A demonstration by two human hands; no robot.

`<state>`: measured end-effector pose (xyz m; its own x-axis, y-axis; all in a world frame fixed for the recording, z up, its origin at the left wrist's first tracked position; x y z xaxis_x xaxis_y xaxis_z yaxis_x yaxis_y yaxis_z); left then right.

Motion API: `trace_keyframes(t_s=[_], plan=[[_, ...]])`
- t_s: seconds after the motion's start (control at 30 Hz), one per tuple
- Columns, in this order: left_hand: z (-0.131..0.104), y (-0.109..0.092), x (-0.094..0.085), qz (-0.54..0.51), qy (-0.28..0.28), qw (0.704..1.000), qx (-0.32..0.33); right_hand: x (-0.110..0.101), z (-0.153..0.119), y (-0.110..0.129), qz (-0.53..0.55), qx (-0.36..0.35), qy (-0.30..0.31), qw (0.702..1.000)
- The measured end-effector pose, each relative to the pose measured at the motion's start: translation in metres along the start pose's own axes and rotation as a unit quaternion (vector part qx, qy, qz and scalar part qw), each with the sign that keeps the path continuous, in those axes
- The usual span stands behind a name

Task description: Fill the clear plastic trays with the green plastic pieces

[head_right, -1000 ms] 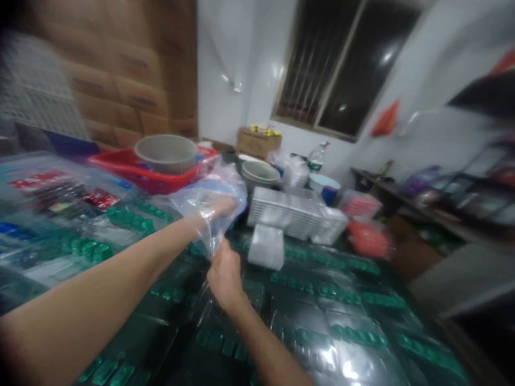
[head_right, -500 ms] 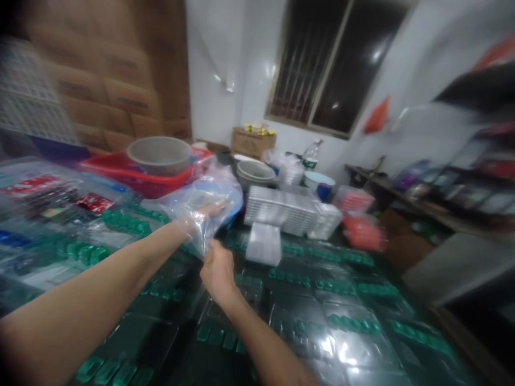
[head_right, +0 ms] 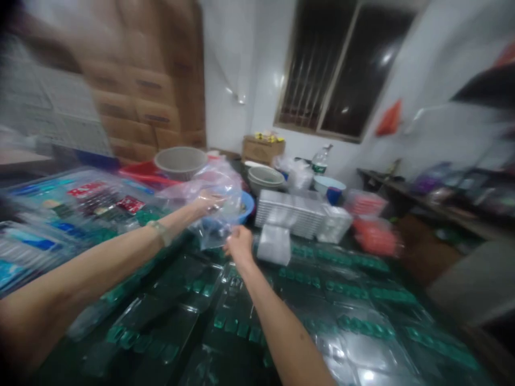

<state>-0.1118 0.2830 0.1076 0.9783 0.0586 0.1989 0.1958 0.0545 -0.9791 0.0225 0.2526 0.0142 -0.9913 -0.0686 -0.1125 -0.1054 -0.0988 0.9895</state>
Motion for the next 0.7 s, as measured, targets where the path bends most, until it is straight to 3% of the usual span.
trace_keyframes(t_s=[0.13, 0.23, 0.43, 0.57, 0.7], plan=[[-0.045, 0.010, -0.032, -0.025, -0.053, 0.998, -0.013, -0.015, 0.000, -0.003, 0.052, 0.016, -0.012, 0.998], [-0.080, 0.020, -0.041, -0.075, -0.067, 0.995, -0.011, -0.013, -0.005, -0.001, 0.075, 0.016, -0.003, 0.997], [-0.114, 0.036, -0.026, -0.176, -0.072, 0.981, -0.045, 0.004, -0.007, 0.020, 0.118, 0.019, -0.015, 0.993], [-0.135, 0.034, -0.012, -0.229, -0.038, 0.970, -0.069, 0.002, 0.001, 0.040, 0.151, 0.010, -0.032, 0.988], [-0.162, 0.041, -0.013, -0.280, -0.018, 0.953, -0.116, -0.006, 0.009, 0.054, 0.177, 0.003, -0.039, 0.983]])
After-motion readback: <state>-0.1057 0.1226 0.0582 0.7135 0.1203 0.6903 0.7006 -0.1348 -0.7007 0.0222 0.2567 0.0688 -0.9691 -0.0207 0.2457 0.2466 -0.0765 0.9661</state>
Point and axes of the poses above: each hand's wrist, its own z-axis towards the middle knuckle, its own x-axis out of the palm, y = z × x, the point moved 8 cm from there along z, towards the middle knuckle, and after that the axes turned 6 degrees about -z, right-handed, at the moved point
